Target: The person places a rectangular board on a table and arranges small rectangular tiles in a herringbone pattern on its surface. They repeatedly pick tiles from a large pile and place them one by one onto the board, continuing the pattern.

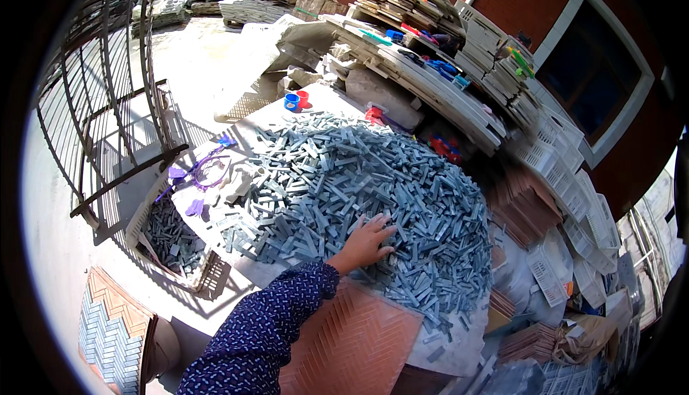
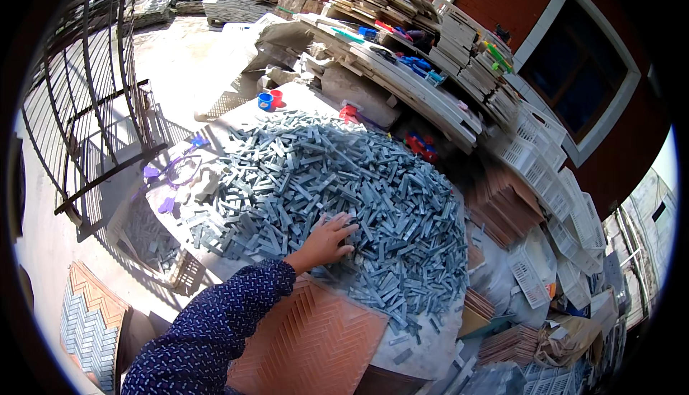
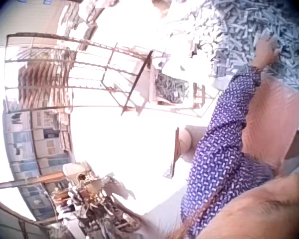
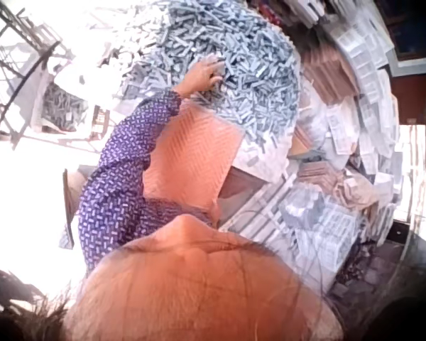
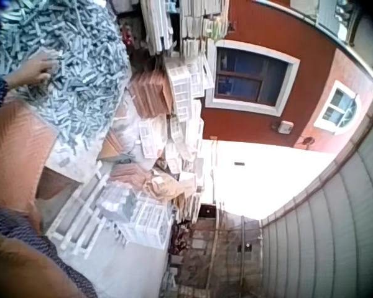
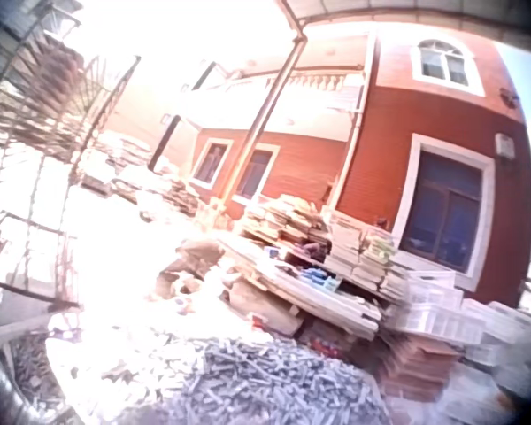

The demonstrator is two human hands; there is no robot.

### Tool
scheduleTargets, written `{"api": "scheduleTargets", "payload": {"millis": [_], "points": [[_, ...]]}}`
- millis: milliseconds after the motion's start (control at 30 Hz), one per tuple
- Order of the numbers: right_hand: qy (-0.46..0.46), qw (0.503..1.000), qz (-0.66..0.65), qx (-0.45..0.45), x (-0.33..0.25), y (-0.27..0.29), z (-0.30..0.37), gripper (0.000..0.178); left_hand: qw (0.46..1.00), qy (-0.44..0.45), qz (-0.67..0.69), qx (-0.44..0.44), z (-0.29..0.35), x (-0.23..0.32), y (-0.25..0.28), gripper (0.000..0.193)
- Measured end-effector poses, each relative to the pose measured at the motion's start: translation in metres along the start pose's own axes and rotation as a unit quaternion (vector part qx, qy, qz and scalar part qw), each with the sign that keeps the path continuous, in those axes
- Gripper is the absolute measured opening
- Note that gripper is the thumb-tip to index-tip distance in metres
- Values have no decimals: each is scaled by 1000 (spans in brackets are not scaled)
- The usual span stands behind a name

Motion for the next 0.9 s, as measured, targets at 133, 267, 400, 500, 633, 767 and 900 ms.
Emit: {"api": "scheduleTargets", "payload": {"millis": [133,267,400,500,633,767,900], "points": [[-4,1000,0,6,4,6,-4,33,959,172,-194,115,55,-72,72,64],[-1,1000,-6,3,5,4,-9,34,909,385,-122,-98,122,-140,114,74],[8,1000,-5,-4,6,3,-15,34,936,318,-136,66,139,-150,87,71],[5,1000,-2,-7,9,3,-16,35,925,339,-134,109,108,-133,65,59],[6,1000,-1,-15,8,9,-26,35,903,355,-149,190,95,-140,43,46],[-14,1000,12,-18,12,15,-26,36,917,335,-125,175,81,-126,43,39],[-37,998,13,-47,6,17,-20,37,987,130,-63,64,68,-94,40,49]]}}
Point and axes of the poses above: each hand's wrist, its own z-axis away from the middle knuckle, its own y-axis out of the back of the hand, x = y × z, the point moved 2 cm from there along -z, towards the middle knuckle, and after that the axes turned 14 degrees about -z, right-handed, at the moved point
